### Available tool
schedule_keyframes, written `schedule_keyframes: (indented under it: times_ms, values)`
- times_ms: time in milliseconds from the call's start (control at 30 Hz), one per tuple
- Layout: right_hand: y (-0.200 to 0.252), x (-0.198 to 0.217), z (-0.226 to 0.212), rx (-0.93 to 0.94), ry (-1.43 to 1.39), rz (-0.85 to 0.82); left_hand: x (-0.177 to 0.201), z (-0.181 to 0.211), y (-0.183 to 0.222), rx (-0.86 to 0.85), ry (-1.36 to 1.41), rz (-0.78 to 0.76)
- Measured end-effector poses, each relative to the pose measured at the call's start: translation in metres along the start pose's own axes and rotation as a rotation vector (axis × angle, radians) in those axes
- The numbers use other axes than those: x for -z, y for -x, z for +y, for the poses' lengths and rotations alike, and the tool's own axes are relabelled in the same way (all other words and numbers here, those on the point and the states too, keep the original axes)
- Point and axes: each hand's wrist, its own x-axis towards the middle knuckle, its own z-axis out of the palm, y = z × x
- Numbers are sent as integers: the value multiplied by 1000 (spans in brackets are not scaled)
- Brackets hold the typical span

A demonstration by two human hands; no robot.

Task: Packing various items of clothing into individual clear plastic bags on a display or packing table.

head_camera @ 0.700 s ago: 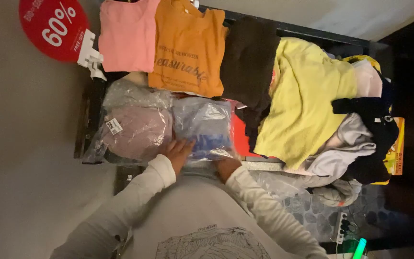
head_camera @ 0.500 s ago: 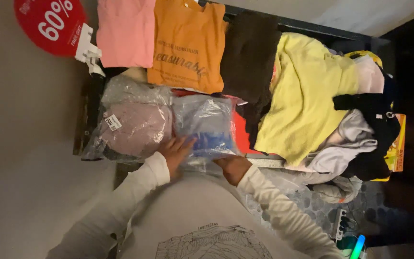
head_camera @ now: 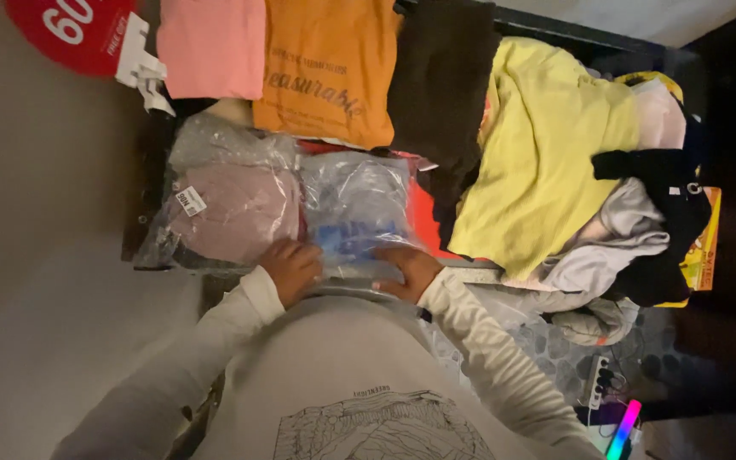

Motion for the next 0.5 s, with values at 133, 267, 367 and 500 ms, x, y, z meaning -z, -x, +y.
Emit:
schedule_keyframes:
  times_ms: [133,267,367,500]
  values:
    - [18,13,-3,20,-25,-28,5,-16,5,105,121,-129]
    - [26,25,-5,424,191,192,39,-13,-17,144,128,12]
    - [45,11,25,496,281,294,78,10,-47,135,241,73]
    - [51,5,36,438,313,436,47,10,-15,73,205,47]
